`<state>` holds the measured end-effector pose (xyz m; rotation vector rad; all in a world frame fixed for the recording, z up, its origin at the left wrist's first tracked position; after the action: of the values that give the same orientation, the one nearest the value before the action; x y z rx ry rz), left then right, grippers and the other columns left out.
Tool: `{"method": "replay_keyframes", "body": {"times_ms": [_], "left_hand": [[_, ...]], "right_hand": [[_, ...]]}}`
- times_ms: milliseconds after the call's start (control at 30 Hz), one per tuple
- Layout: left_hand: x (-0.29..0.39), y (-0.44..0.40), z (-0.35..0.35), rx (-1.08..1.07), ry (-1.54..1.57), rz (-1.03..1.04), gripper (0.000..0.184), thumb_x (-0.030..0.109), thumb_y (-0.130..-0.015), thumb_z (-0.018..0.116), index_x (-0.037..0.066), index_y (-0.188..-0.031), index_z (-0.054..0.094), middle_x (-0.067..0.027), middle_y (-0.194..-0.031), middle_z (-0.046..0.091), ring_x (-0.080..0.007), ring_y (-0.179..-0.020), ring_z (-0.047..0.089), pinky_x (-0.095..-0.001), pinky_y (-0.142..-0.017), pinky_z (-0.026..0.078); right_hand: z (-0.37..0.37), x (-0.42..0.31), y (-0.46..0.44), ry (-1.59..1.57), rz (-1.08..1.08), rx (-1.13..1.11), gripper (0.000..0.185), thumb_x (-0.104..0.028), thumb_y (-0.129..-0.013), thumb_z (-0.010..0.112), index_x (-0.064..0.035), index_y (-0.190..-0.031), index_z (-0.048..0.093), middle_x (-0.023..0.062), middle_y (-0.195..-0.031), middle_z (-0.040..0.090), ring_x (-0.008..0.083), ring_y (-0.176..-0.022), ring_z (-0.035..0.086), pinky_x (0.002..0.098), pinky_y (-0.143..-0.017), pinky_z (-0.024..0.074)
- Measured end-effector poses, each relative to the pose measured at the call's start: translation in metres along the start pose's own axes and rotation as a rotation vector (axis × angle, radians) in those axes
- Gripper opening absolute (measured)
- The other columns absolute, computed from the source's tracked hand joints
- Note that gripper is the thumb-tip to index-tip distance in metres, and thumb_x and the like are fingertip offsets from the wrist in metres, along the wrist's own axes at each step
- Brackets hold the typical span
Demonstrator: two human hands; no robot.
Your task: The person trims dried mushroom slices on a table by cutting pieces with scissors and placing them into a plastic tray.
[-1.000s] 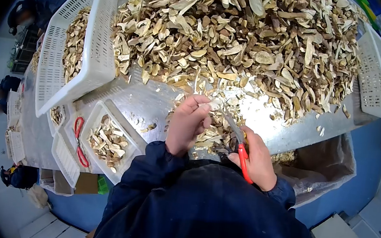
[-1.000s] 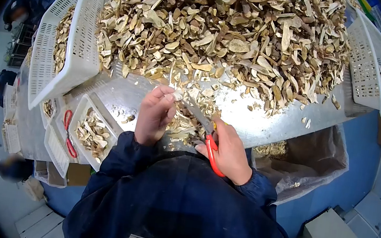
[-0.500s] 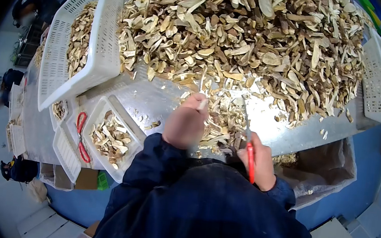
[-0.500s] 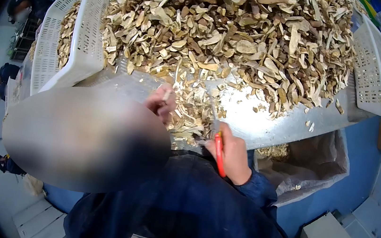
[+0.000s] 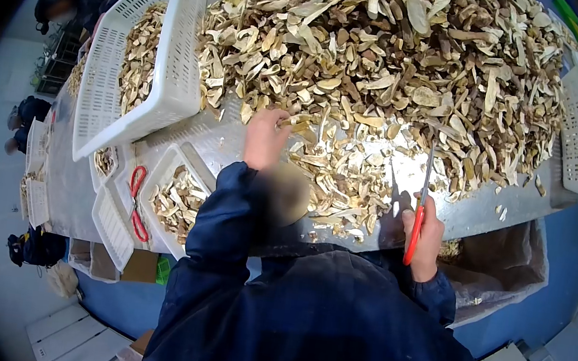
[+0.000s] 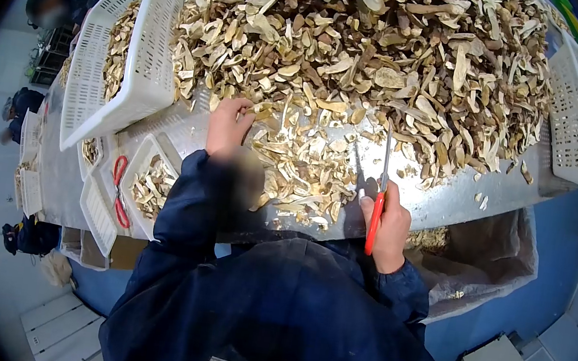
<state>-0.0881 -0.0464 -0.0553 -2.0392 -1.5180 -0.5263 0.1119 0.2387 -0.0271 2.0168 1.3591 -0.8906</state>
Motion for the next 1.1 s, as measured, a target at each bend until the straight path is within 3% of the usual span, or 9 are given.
{"method": "replay_keyframes", "body": {"times_ms": [267,367,500,600,700,800,833,967,1100], "left_hand": [[-0.012,0.008,0.006,-0.269,0.051,-0.093,0.028,0.009,-0.076,0.068,0.002,-0.1,0.056,-0.012,-0.083,0.06,-0.0279,-0.082,0.06,-0.0352,-0.073,0.047],[-0.009,0.02,-0.004,-0.304,0.433,-0.191,0.031,0.007,-0.074,0.065,0.004,-0.103,0.055,-0.0044,-0.08,0.057,-0.0162,-0.071,0.055,-0.0295,-0.063,0.044],[-0.001,0.031,-0.032,-0.354,1.031,-0.609,0.026,0.004,-0.075,0.059,0.009,-0.1,0.056,0.0039,-0.076,0.049,-0.003,-0.059,0.039,-0.019,-0.05,0.027],[-0.01,0.029,-0.03,-0.338,1.066,-0.523,0.016,0.009,-0.081,0.06,0.01,-0.096,0.054,0.0042,-0.073,0.048,-0.0025,-0.058,0.039,-0.0186,-0.048,0.024],[-0.011,0.02,-0.028,-0.36,1.042,-0.431,0.009,0.015,-0.084,0.063,0.011,-0.086,0.055,0.0056,-0.07,0.048,-0.0025,-0.057,0.039,-0.0194,-0.047,0.023],[-0.005,0.012,-0.027,-0.181,0.866,-0.644,0.016,0.02,-0.085,0.067,0.012,-0.077,0.055,0.0069,-0.065,0.046,-0.0023,-0.055,0.038,-0.0215,-0.046,0.024],[-0.013,0.007,-0.019,-0.158,0.746,-0.54,0.023,0.026,-0.084,0.067,0.008,-0.075,0.057,0.0004,-0.064,0.055,-0.0107,-0.056,0.05,-0.0275,-0.049,0.036],[0.0,-0.001,0.004,-0.102,-0.011,-0.379,0.034,0.029,-0.079,0.071,-0.002,-0.089,0.06,-0.0195,-0.079,0.065,-0.0314,-0.077,0.065,-0.0379,-0.068,0.048],[-0.005,0.001,0.014,-0.136,0.241,-0.301,0.032,0.031,-0.083,0.068,0.0,-0.087,0.059,-0.0106,-0.073,0.062,-0.0205,-0.066,0.06,-0.0328,-0.058,0.044]], "right_hand": [[0.002,0.004,0.0,-0.057,0.023,0.008,0.039,-0.027,-0.089,0.063,0.0013,-0.114,0.052,0.0122,-0.058,0.051,0.0299,-0.05,0.053,0.0377,-0.05,0.0405],[-0.001,0.003,0.001,-0.053,0.017,0.008,0.039,-0.027,-0.089,0.063,0.0012,-0.113,0.052,0.012,-0.058,0.05,0.0292,-0.05,0.053,0.0372,-0.05,0.0403],[-0.001,0.001,-0.001,-0.079,0.005,0.015,0.038,-0.027,-0.089,0.062,0.0007,-0.113,0.052,0.0119,-0.057,0.049,0.0286,-0.049,0.052,0.0369,-0.05,0.04],[0.0,0.005,-0.001,-0.088,0.025,0.005,0.038,-0.027,-0.089,0.063,0.0004,-0.113,0.052,0.0116,-0.057,0.049,0.0283,-0.049,0.051,0.0369,-0.05,0.0399],[0.0,0.006,0.0,-0.095,0.028,0.01,0.039,-0.028,-0.089,0.063,0.0003,-0.113,0.052,0.0115,-0.057,0.049,0.0281,-0.049,0.051,0.0369,-0.05,0.0398],[0.001,0.006,0.0,-0.105,0.018,0.018,0.039,-0.029,-0.089,0.063,0.0,-0.113,0.053,0.0116,-0.057,0.049,0.0279,-0.049,0.051,0.0369,-0.049,0.0398],[0.001,0.006,0.0,-0.107,0.014,0.017,0.039,-0.029,-0.089,0.063,-0.0001,-0.113,0.053,0.0116,-0.057,0.049,0.0278,-0.049,0.051,0.0369,-0.049,0.0399],[-0.001,-0.001,-0.003,-0.047,-0.018,0.002,0.039,-0.028,-0.089,0.064,-0.0008,-0.114,0.053,0.0118,-0.057,0.049,0.0283,-0.049,0.052,0.0368,-0.049,0.0405],[-0.001,-0.001,-0.002,-0.065,-0.029,0.008,0.038,-0.027,-0.088,0.064,-0.0019,-0.114,0.054,0.012,-0.057,0.05,0.0292,-0.049,0.053,0.0368,-0.05,0.0411]]}}
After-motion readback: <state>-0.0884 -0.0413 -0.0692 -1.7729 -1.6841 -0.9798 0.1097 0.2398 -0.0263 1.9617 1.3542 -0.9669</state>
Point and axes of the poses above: each hand's wrist, its own y-axis away from the middle knuckle, its own z-axis out of the palm, x = y × z, the point moved 2 cm from there along -y, towards the middle knuckle
